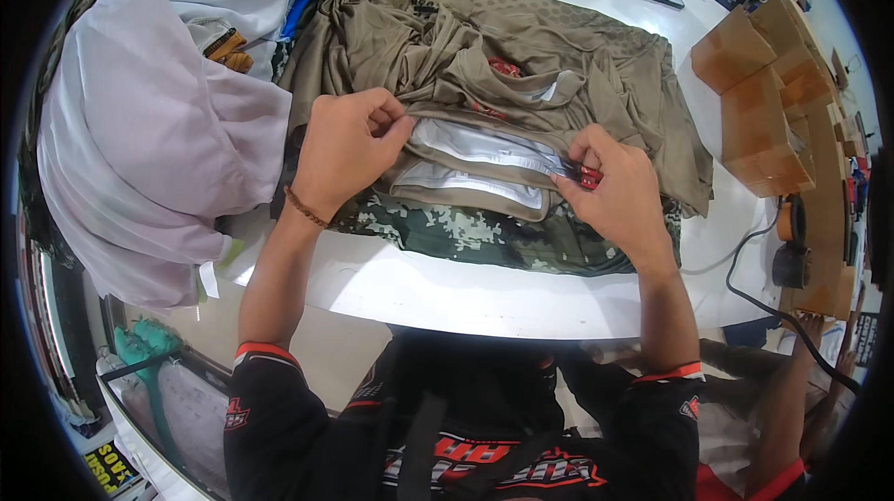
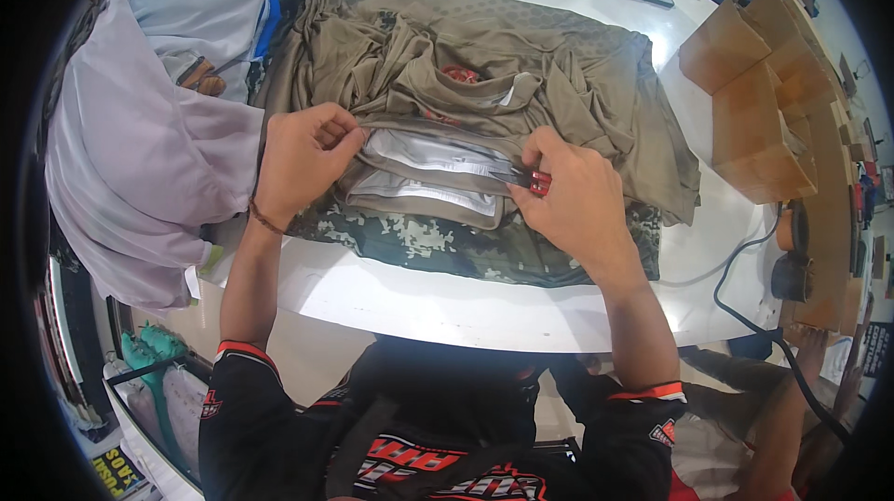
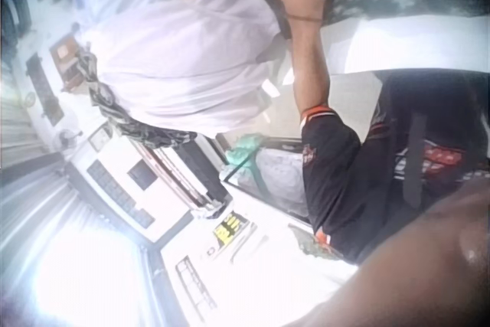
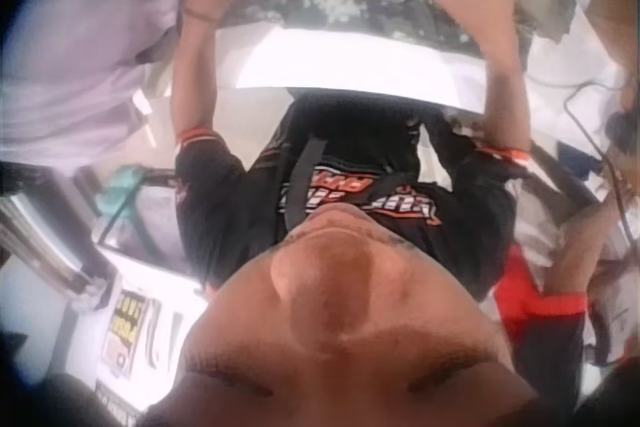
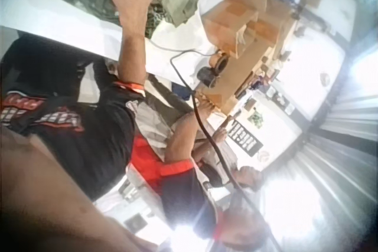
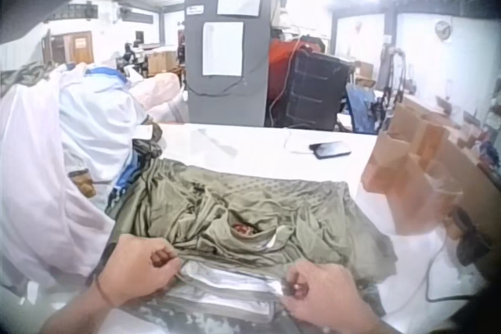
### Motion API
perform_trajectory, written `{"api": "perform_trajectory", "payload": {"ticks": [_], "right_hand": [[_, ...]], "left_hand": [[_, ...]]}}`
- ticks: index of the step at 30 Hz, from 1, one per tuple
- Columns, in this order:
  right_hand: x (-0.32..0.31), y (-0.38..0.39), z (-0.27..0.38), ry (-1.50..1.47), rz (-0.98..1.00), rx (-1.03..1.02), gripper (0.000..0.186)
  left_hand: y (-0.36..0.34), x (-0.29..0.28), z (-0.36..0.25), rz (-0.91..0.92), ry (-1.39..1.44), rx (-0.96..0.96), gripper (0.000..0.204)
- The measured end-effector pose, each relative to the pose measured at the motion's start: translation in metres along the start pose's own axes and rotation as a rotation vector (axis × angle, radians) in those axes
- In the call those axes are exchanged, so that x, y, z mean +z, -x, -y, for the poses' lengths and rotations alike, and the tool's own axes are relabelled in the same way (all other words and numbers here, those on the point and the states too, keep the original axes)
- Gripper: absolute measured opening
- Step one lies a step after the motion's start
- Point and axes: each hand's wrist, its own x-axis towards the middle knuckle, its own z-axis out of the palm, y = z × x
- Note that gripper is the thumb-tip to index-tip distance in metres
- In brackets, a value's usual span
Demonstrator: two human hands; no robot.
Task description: The person uses red-handled scissors to cut open seams on a camouflage-patterned garment laid on a white table. They repeatedly lift the fabric, cut along the stitching, and pull the layers apart to expose the white interior lining.
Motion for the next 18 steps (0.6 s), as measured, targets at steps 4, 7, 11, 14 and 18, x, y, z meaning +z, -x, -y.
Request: {"api": "perform_trajectory", "payload": {"ticks": [4, 7, 11, 14, 18], "right_hand": [[0.003, 0.004, -0.005, 0.003, -0.003, 0.097, 0.024], [0.007, 0.006, -0.012, -0.003, -0.064, 0.112, 0.024], [0.013, 0.0, -0.017, -0.171, -0.171, 0.093, 0.017], [0.011, -0.009, -0.025, -0.558, -0.194, 0.184, 0.008], [-0.002, -0.009, -0.027, -1.447, -0.081, 0.505, 0.008]], "left_hand": [[-0.006, 0.003, 0.004, -0.025, 0.483, -0.195, 0.011], [-0.009, 0.008, 0.008, -0.004, 1.019, -0.317, 0.009], [-0.006, 0.01, 0.02, 0.037, 1.384, -0.422, 0.011], [-0.007, 0.015, 0.013, -0.1, 1.39, -0.478, 0.007], [-0.012, 0.019, 0.018, -0.029, 1.351, -0.404, 0.003]]}}
